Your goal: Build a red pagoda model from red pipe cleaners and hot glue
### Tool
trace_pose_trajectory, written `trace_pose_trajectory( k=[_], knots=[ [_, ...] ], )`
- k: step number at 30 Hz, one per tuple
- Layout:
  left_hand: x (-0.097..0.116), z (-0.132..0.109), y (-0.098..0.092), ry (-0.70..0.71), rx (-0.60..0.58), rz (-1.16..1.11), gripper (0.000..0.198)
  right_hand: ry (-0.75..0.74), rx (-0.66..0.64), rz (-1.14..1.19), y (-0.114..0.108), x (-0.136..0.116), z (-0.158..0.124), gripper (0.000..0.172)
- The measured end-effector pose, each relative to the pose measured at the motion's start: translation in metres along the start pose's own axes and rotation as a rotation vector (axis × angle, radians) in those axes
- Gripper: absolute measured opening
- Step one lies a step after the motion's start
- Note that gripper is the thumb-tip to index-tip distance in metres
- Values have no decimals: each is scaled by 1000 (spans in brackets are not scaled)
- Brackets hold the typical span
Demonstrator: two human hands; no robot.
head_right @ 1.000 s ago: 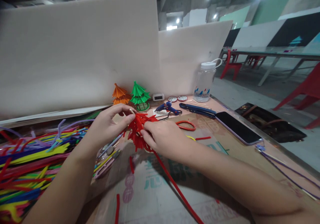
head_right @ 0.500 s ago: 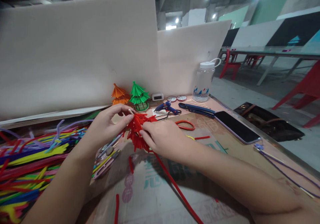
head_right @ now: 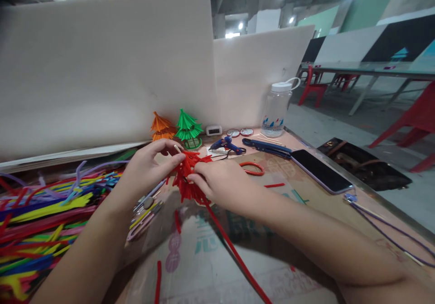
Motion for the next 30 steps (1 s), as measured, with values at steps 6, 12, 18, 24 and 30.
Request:
trace_pose_trajectory(
  k=[6, 12, 18, 24, 30],
  knots=[
    [-15, 4, 6, -63, 11, -81, 16, 97, -172, 190, -2, 10, 4, 36],
    [-19, 4, 7, -84, 0, -122, 18, 202, -274, 414, 13, 19, 11, 36],
    [-16, 5, 5, -60, 23, -71, 15, 188, -187, 347, 15, 21, 8, 23],
    [-13, 4, 6, -47, 26, -70, 15, 80, -80, 6, 14, 2, -3, 28],
    [-8, 3, 4, -49, 25, -57, 12, 78, -97, -30, 16, 4, -1, 29]
  ],
)
Point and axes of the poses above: each hand's wrist, its own z-axis towards the middle knuckle, its own y-axis out of the palm, x = y × z, the point moved 6 cm from there along z, towards the middle knuckle, and after that the axes turned 15 degrees about z, right-handed, at the moved point
